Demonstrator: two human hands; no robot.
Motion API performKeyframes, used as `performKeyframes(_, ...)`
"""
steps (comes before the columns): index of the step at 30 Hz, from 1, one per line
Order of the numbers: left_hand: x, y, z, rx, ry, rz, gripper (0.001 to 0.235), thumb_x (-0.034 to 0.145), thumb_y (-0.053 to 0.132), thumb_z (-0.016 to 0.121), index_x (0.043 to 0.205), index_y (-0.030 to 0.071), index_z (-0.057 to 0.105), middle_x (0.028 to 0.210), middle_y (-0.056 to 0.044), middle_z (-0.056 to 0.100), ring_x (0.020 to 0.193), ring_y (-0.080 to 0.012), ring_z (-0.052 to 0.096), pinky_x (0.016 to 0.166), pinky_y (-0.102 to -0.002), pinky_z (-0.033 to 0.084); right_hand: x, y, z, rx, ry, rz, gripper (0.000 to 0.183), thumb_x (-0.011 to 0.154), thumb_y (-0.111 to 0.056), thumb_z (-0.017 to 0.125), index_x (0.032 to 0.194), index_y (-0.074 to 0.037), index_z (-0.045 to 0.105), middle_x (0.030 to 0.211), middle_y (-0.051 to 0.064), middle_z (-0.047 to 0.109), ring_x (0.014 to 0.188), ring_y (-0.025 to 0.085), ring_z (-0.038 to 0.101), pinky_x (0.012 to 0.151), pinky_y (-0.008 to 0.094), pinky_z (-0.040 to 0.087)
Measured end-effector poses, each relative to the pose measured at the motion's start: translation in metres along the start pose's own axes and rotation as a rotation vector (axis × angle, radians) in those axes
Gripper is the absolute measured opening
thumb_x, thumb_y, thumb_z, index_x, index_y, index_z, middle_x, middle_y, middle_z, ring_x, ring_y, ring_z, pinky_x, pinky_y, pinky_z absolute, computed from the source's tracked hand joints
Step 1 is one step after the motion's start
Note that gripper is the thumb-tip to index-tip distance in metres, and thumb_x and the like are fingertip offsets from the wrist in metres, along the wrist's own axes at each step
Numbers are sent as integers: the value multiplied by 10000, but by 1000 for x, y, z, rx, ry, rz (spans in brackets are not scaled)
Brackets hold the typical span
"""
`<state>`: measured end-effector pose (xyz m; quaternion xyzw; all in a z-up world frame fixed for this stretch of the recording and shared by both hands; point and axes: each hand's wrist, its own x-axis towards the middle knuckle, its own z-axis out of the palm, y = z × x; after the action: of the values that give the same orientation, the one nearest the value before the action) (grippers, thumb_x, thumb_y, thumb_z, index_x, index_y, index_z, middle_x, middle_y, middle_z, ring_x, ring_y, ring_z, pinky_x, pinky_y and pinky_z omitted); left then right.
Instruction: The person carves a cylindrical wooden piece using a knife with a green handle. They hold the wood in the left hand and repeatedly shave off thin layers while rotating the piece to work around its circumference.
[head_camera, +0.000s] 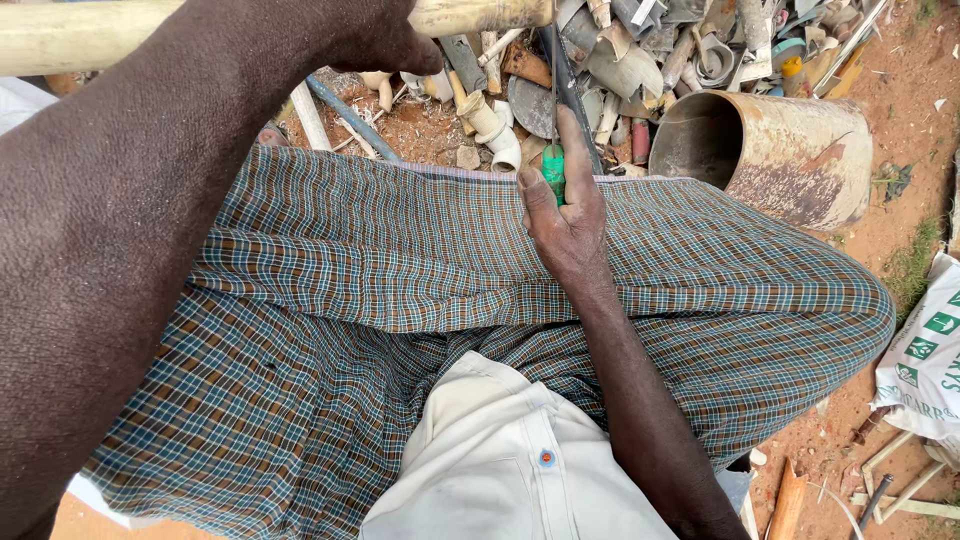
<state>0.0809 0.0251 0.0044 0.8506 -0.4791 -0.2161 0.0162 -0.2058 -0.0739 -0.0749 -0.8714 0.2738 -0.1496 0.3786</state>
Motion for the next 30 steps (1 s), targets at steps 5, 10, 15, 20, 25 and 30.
performKeyframes(5, -2, 3, -4, 124, 79, 88, 555, 914, 562, 788, 1046, 23, 773, 680, -173, 739, 518, -305, 700, 479, -482, 595, 15, -5, -6, -6, 39, 49, 655, 1136, -307, 545, 1674, -85, 243, 1516, 250, 525, 1156, 315, 553, 947, 470, 502)
performKeyframes(10, -5, 4, -5, 251, 165, 181, 644, 925, 645, 755, 1102, 26, 755, 716, -162, 731, 561, -299, 699, 518, -460, 597, 15, -7, -13, 362, 33, 206, 682, 1119, -258, 544, 1687, -114, 194, 825, 79, 604, 534, 49, 510, 427, 235, 468)
performKeyframes(15, -2, 9, -11, 34, 61, 80, 593, 935, 607, 747, 1096, 36, 757, 720, -160, 729, 559, -312, 701, 515, -501, 597, 5, -10, -4, 322, -9, 202, 706, 1097, -294, 552, 1666, -97, 183, 868, 23, 657, 595, 53, 576, 492, 239, 515)
performKeyframes(20, -8, 16, -10, 146, 56, 158, 633, 919, 634, 751, 1146, 44, 731, 720, -162, 718, 567, -288, 703, 537, -464, 602, 6, -13, -1, 262, -120, 229, 740, 1082, -379, 583, 1669, -91, 236, 891, 45, 657, 643, 64, 612, 537, 244, 551)
performKeyframes(25, -7, 11, -11, 78, 98, 222, 626, 973, 647, 685, 1112, 40, 744, 687, -163, 728, 556, -292, 699, 516, -480, 598, 4, -18, -6, 561, -99, 257, 803, 1058, -416, 586, 1674, -68, 206, 926, 78, 678, 646, 84, 616, 535, 249, 540)
performKeyframes(30, -3, 9, -10, -189, 107, 216, 660, 961, 674, 675, 1126, 38, 734, 712, -130, 716, 589, -262, 701, 527, -443, 594, 3, -20, -15, 573, -42, 203, 848, 1053, -426, 604, 1668, -33, 172, 950, 89, 669, 666, 89, 620, 547, 253, 560)
